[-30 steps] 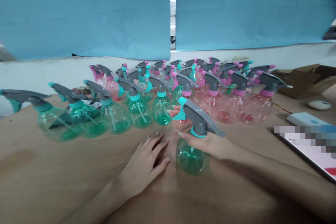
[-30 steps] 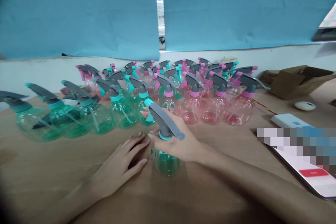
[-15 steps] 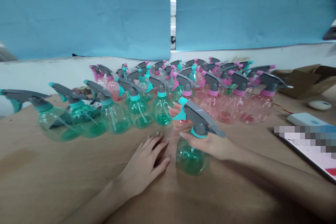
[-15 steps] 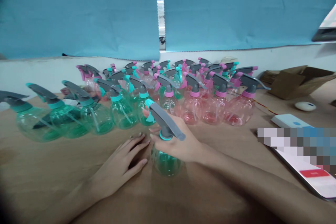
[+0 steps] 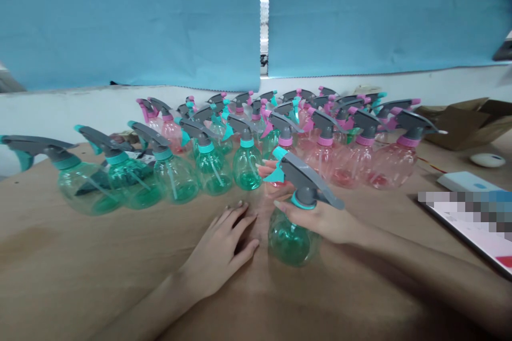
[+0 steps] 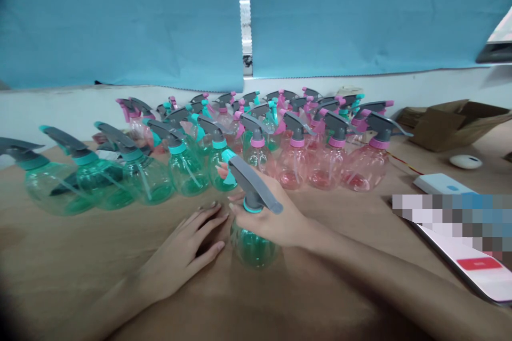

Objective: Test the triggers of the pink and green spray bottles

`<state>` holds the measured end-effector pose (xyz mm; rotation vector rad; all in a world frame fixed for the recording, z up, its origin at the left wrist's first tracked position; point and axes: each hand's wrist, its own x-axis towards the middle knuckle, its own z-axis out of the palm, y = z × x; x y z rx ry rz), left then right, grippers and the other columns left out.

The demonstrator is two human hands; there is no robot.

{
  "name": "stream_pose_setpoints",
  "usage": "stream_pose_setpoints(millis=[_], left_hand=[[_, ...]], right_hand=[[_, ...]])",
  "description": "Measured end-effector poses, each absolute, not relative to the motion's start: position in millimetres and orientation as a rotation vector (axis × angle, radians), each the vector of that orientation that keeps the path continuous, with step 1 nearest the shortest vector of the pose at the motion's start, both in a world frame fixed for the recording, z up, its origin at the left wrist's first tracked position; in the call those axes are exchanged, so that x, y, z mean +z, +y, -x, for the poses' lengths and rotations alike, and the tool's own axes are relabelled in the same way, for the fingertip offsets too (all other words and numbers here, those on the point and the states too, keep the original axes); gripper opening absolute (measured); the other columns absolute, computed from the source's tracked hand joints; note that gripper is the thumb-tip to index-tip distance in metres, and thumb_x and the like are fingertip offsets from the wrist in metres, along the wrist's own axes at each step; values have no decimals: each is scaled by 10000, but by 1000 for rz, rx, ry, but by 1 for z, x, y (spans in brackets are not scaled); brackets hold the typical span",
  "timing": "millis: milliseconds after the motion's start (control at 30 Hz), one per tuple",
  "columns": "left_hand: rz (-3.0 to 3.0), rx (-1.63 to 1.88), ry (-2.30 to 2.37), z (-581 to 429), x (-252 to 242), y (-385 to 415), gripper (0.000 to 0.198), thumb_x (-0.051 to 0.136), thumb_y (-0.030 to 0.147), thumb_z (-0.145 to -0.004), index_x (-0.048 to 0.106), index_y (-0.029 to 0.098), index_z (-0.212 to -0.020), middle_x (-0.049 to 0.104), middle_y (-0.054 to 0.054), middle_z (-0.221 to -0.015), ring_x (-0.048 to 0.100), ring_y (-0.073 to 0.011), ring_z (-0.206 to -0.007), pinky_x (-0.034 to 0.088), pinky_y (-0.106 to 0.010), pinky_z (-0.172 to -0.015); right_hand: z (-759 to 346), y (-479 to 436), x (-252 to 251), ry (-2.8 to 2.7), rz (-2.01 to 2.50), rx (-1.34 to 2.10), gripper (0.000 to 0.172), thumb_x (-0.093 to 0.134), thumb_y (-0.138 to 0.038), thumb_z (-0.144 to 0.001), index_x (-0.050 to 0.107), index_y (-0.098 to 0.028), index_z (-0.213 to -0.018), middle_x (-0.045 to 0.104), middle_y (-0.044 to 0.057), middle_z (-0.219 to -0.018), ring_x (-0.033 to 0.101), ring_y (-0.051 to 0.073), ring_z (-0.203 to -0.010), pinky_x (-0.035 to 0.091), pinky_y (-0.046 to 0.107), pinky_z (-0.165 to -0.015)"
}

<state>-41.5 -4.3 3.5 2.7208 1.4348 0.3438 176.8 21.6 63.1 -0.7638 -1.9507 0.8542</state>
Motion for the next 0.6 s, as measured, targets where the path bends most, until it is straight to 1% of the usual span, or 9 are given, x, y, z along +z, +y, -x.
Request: stream_pose_setpoints(millis=[100, 167, 267, 333, 400, 467, 533, 600], left_hand=[[-2728, 348, 1434, 42, 2, -4, 451, 430, 406, -922, 405, 194, -1320, 396, -96, -1387, 348, -266, -1267, 294, -472, -1026], [-2725, 346, 1436, 43, 2, -4, 451, 431, 413, -921, 409, 200, -1318, 393, -91, -1391, 350, -268, -1267, 298, -472, -1024], [-2720, 344, 1431, 43, 1, -4, 448, 432, 415, -921, 407, 216, -1322, 383, -82, -1401, 348, -270, -1271, 293, -475, -1028], [-2719, 350, 1428, 44, 1, -4, 449, 434, 414, -920, 406, 219, -1323, 381, -80, -1403, 347, -270, -1272, 296, -472, -1027], [-2723, 350, 1426, 44, 1, -4, 451, 433, 413, -921, 406, 210, -1323, 380, -84, -1402, 340, -267, -1276, 299, -465, -1027], [-2731, 344, 1423, 44, 1, -4, 452, 431, 417, -923, 409, 201, -1319, 386, -90, -1396, 333, -263, -1279, 298, -459, -1028], [-2739, 342, 1427, 44, 1, -4, 456, 430, 420, -922, 407, 197, -1320, 392, -95, -1390, 334, -262, -1277, 292, -460, -1031], [-2742, 343, 1429, 44, 1, -3, 462, 434, 416, -922, 397, 197, -1327, 390, -94, -1391, 336, -260, -1275, 291, -456, -1033]], right_hand=[[-178, 20, 67, -1960, 793, 827, 410, 514, -161, -732, 517, -296, -1119, 626, -4, -1068, 652, 167, -816, 554, 315, -737], [-180, 19, 69, -1982, 820, 805, 349, 503, -135, -707, 539, -270, -1027, 640, -11, -996, 643, 151, -751, 547, 292, -690], [-184, 17, 70, -2002, 864, 784, 255, 499, -114, -678, 527, -250, -893, 643, -27, -892, 603, 123, -648, 520, 253, -597], [-185, 17, 70, -2021, 869, 779, 239, 504, -115, -667, 516, -249, -864, 635, -34, -859, 576, 113, -599, 497, 241, -544], [-186, 18, 68, -2043, 865, 787, 245, 507, -125, -675, 524, -255, -882, 629, -35, -839, 574, 116, -594, 484, 238, -514], [-186, 20, 66, -2059, 847, 824, 301, 505, -132, -697, 536, -268, -963, 630, -30, -842, 599, 129, -637, 501, 244, -535], [-185, 22, 63, -2054, 815, 869, 409, 504, -130, -719, 512, -289, -1096, 637, -23, -931, 618, 132, -687, 534, 263, -612], [-184, 23, 60, -2023, 767, 898, 512, 516, -128, -734, 454, -308, -1208, 609, -16, -1101, 633, 125, -747, 549, 277, -716]])
